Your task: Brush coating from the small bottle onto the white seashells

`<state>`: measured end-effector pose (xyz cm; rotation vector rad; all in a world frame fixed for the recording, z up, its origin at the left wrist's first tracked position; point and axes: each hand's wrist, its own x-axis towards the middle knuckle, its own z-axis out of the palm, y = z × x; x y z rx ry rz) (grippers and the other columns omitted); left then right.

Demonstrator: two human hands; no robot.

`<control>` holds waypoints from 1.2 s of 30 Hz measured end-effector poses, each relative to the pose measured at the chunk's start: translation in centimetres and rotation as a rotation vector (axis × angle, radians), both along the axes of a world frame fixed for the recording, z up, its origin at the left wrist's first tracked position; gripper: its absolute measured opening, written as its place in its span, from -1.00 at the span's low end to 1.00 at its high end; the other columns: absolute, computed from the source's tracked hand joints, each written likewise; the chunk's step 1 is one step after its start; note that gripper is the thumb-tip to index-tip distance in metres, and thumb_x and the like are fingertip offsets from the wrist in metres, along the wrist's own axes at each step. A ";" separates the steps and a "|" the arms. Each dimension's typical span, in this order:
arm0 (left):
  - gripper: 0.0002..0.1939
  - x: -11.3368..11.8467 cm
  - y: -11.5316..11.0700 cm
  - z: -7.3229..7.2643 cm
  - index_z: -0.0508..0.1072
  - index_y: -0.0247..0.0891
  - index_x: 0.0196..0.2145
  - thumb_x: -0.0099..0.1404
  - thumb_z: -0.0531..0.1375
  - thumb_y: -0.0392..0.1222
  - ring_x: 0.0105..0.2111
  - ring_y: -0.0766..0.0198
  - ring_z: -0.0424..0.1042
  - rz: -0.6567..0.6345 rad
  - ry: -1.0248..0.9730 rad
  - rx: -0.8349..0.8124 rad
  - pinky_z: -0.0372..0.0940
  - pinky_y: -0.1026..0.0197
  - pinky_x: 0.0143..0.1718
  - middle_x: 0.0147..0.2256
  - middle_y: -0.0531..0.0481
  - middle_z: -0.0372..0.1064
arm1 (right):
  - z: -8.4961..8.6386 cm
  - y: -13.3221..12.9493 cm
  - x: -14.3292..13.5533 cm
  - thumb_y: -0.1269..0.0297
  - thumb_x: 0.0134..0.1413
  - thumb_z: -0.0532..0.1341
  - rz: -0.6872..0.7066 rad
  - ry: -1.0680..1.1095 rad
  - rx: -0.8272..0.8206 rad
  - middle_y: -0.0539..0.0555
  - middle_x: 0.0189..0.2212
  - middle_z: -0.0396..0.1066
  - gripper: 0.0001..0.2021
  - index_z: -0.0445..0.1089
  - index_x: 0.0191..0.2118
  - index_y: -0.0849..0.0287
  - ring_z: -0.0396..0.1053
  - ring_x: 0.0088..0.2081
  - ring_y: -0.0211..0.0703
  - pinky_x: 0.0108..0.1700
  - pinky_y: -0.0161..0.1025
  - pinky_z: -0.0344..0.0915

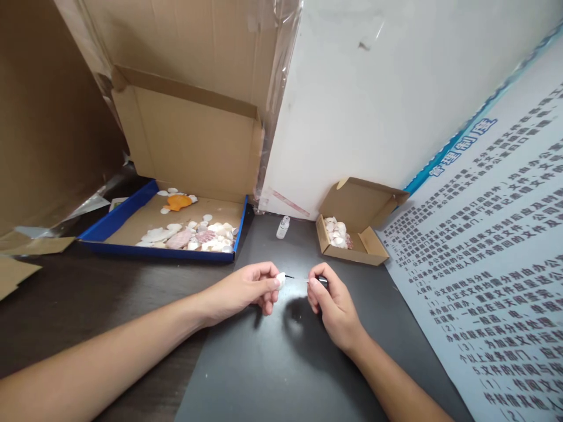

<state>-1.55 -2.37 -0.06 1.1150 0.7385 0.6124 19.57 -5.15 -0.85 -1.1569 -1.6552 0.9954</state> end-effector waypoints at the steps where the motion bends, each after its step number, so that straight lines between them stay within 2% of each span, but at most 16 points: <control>1: -0.69 0.0 0.0 0.0 0.28 -0.26 -0.36 0.24 0.24 0.03 -0.55 0.41 0.34 -0.010 0.008 0.009 0.23 0.28 -0.40 -0.49 0.12 0.33 | 0.1 0.0 0.0 0.16 0.31 0.06 -0.012 -0.050 0.026 -0.15 -0.61 0.10 -0.82 0.19 -0.31 0.11 0.08 -0.58 -0.31 -0.51 -0.33 0.06; 4: -0.67 0.0 0.1 0.0 0.28 -0.26 -0.36 0.22 0.23 0.06 -0.57 0.43 0.27 -0.028 0.045 0.039 0.15 0.29 -0.45 -0.52 0.15 0.29 | 0.7 0.0 0.2 0.22 0.27 0.10 -0.042 -0.162 0.107 -0.13 -0.58 0.12 -0.86 0.22 -0.32 0.12 0.10 -0.58 -0.32 -0.51 -0.33 0.07; 9: -0.71 -0.2 -0.2 0.5 0.27 -0.23 -0.32 0.28 0.17 0.06 -0.57 0.40 0.16 -0.053 0.142 0.125 0.05 0.29 -0.46 -0.60 0.20 0.18 | 1.4 0.1 0.4 0.27 0.25 0.11 -0.060 -0.202 0.179 -0.09 -0.52 0.19 -0.89 0.25 -0.32 0.12 0.15 -0.55 -0.30 -0.47 -0.31 0.12; 19: -0.74 -0.2 -0.7 1.1 0.23 -0.20 -0.33 0.32 0.11 0.04 -0.55 0.39 0.06 -0.096 0.238 0.260 0.00 0.31 -0.50 -0.54 0.20 0.09 | 1.8 -0.2 0.1 0.35 0.22 0.11 0.036 -0.282 0.218 -0.01 -0.45 0.29 -0.94 0.26 -0.31 0.11 0.24 -0.43 -0.21 -0.37 -0.27 0.20; 25: -0.73 -0.1 -0.8 1.2 0.20 -0.20 -0.34 0.32 0.10 0.06 -0.56 0.39 0.03 -0.112 0.264 0.251 -0.03 0.31 -0.52 -0.56 0.21 0.06 | 2.2 -0.2 0.3 0.39 0.20 0.12 -0.002 -0.310 0.289 -0.02 -0.45 0.26 -0.92 0.24 -0.34 0.12 0.22 -0.44 -0.22 -0.38 -0.27 0.18; 30: -0.74 -0.1 -0.8 1.4 0.20 -0.20 -0.33 0.31 0.11 0.03 -0.56 0.39 0.04 -0.115 0.276 0.241 -0.01 0.31 -0.52 -0.55 0.20 0.07 | 2.3 -0.2 0.1 0.39 0.19 0.12 0.058 -0.332 0.309 -0.01 -0.44 0.27 -0.93 0.25 -0.33 0.11 0.22 -0.45 -0.22 -0.40 -0.27 0.19; 36: -0.72 -0.2 -0.8 1.2 0.21 -0.21 -0.34 0.30 0.11 0.06 -0.56 0.40 0.04 -0.124 0.259 0.250 -0.03 0.31 -0.52 -0.55 0.20 0.07 | 2.3 -0.1 0.3 0.42 0.18 0.11 -0.006 -0.331 0.350 0.01 -0.42 0.26 -0.93 0.24 -0.32 0.11 0.22 -0.43 -0.21 -0.41 -0.27 0.21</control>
